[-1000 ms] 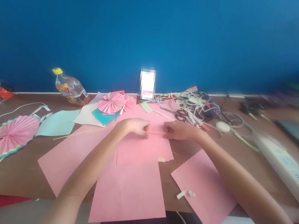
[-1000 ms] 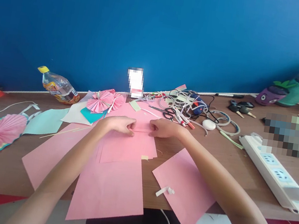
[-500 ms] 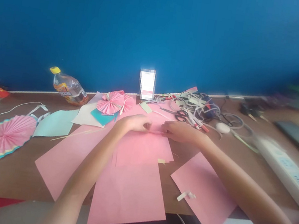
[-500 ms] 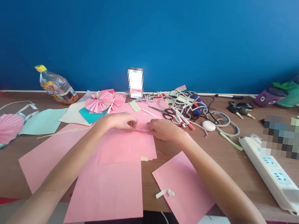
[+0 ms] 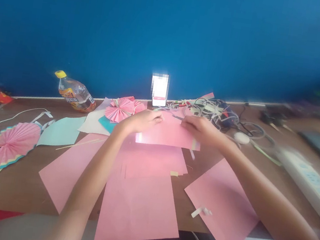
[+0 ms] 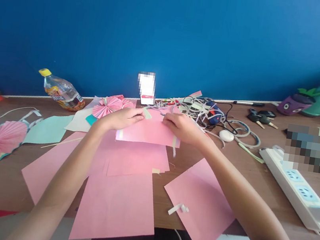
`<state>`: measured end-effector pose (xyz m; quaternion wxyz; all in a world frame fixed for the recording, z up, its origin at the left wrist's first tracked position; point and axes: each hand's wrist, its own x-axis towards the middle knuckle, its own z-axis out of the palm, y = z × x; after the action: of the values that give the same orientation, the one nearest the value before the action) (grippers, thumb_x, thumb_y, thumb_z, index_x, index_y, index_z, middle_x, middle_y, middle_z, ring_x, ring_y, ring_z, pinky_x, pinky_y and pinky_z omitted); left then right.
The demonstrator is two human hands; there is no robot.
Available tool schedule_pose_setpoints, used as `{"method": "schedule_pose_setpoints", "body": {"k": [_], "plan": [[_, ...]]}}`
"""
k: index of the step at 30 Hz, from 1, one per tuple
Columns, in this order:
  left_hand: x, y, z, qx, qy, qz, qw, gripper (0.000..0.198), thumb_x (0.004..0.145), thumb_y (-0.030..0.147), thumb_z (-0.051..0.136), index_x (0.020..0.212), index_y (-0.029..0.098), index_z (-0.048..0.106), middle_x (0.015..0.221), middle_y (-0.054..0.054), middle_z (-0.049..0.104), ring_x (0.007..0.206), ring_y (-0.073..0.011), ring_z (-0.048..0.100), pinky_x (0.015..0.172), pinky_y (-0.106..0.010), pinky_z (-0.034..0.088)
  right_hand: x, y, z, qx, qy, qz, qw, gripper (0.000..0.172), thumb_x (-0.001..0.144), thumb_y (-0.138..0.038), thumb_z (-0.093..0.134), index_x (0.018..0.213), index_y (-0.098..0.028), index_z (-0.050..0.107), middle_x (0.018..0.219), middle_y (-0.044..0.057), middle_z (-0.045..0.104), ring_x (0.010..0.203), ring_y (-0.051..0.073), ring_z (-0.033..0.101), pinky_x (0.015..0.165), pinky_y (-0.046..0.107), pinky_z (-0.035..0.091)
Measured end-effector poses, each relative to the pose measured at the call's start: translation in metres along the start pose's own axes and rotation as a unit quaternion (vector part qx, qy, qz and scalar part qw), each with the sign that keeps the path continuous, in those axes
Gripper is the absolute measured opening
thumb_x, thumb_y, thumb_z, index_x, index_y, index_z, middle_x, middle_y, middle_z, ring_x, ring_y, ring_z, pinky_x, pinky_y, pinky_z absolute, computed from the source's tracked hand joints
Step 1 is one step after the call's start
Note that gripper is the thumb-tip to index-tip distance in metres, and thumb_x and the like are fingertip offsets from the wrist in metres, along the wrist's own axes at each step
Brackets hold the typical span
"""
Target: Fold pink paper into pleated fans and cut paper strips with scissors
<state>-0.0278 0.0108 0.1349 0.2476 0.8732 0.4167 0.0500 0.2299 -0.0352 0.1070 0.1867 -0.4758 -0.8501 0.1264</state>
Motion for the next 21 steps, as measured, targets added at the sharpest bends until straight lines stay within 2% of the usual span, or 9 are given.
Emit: {"method": "schedule_pose_setpoints", "body": {"k": [2,4,7,9,12,14,17,21], "plan": [[-0.006,0.007,-0.006,-0.012,0.021,-0.008,1.000,0.036,0.098,0.044,0.029,0.088,0.019,0.052,0.080,-0.003,0.055,0.071,-0.0152,0.049,0.064,-0.028,0.034,-0.001,-0.003,-0.009,0.056,-0.003,0.026,0.998,0.032,0.099,-0.038,0.033,0.085,-0.020,0.056,0.076,0.003,0.058,0.067,0.016,0.048,0.062,0.027,0.030],[-0.005,0.007,-0.003,-0.013,0.024,-0.003,1.000,0.039,0.098,0.046,0.027,0.086,0.019,0.052,0.081,-0.003,0.054,0.073,-0.0158,0.050,0.065,-0.028,0.034,-0.001,-0.001,-0.009,0.069,-0.020,0.038,0.997,0.035,0.098,-0.043,0.034,0.081,-0.020,0.054,0.071,0.002,0.054,0.063,0.015,0.044,0.061,0.027,0.029],[0.009,-0.006,0.017,0.004,-0.005,0.004,1.000,0.042,0.098,0.048,0.026,0.082,0.018,0.050,0.080,-0.003,0.055,0.074,-0.0165,0.051,0.066,-0.028,0.035,0.002,0.013,0.005,0.036,-0.041,0.029,0.998,0.037,0.098,-0.043,0.034,0.078,-0.020,0.054,0.070,0.002,0.055,0.065,0.016,0.045,0.062,0.028,0.027],[0.019,-0.017,0.034,0.015,-0.052,-0.015,0.998,0.046,0.098,0.053,0.024,0.079,0.019,0.049,0.076,-0.003,0.056,0.071,-0.0170,0.052,0.065,-0.029,0.035,0.005,0.025,0.019,0.003,-0.047,0.017,0.999,0.033,0.096,-0.042,0.037,0.079,-0.020,0.055,0.071,0.003,0.058,0.066,0.017,0.046,0.063,0.028,0.027],[0.030,-0.026,0.054,0.021,-0.111,-0.015,0.994,0.045,0.096,0.056,0.029,0.082,0.019,0.051,0.081,-0.003,0.059,0.072,-0.0177,0.055,0.065,-0.028,0.036,0.008,0.038,0.036,-0.018,-0.066,0.006,0.998,0.032,0.096,-0.043,0.039,0.079,-0.021,0.055,0.071,0.003,0.059,0.069,0.017,0.049,0.063,0.027,0.027],[0.032,-0.027,0.062,0.017,-0.123,0.004,0.992,0.041,0.096,0.054,0.032,0.087,0.020,0.052,0.082,-0.003,0.061,0.072,-0.0175,0.055,0.064,-0.027,0.036,0.009,0.042,0.042,-0.010,-0.083,0.005,0.996,0.033,0.096,-0.043,0.039,0.079,-0.020,0.055,0.070,0.003,0.058,0.069,0.017,0.050,0.063,0.026,0.027],[0.034,-0.026,0.068,0.008,-0.110,0.037,0.993,0.034,0.096,0.050,0.035,0.092,0.021,0.053,0.083,-0.003,0.061,0.070,-0.0171,0.055,0.063,-0.027,0.035,0.009,0.044,0.045,0.009,-0.083,0.004,0.997,0.031,0.096,-0.041,0.040,0.083,-0.020,0.058,0.073,0.003,0.061,0.069,0.017,0.052,0.063,0.026,0.029],[0.036,-0.028,0.072,0.043,-0.066,0.053,0.995,0.029,0.096,0.045,0.037,0.091,0.020,0.053,0.087,-0.005,0.061,0.077,-0.0189,0.057,0.067,-0.027,0.037,0.009,0.046,0.043,0.014,-0.067,-0.038,0.997,0.019,0.091,-0.031,0.049,0.091,-0.019,0.062,0.094,0.007,0.067,0.086,0.021,0.058,0.073,0.027,0.035]]}}
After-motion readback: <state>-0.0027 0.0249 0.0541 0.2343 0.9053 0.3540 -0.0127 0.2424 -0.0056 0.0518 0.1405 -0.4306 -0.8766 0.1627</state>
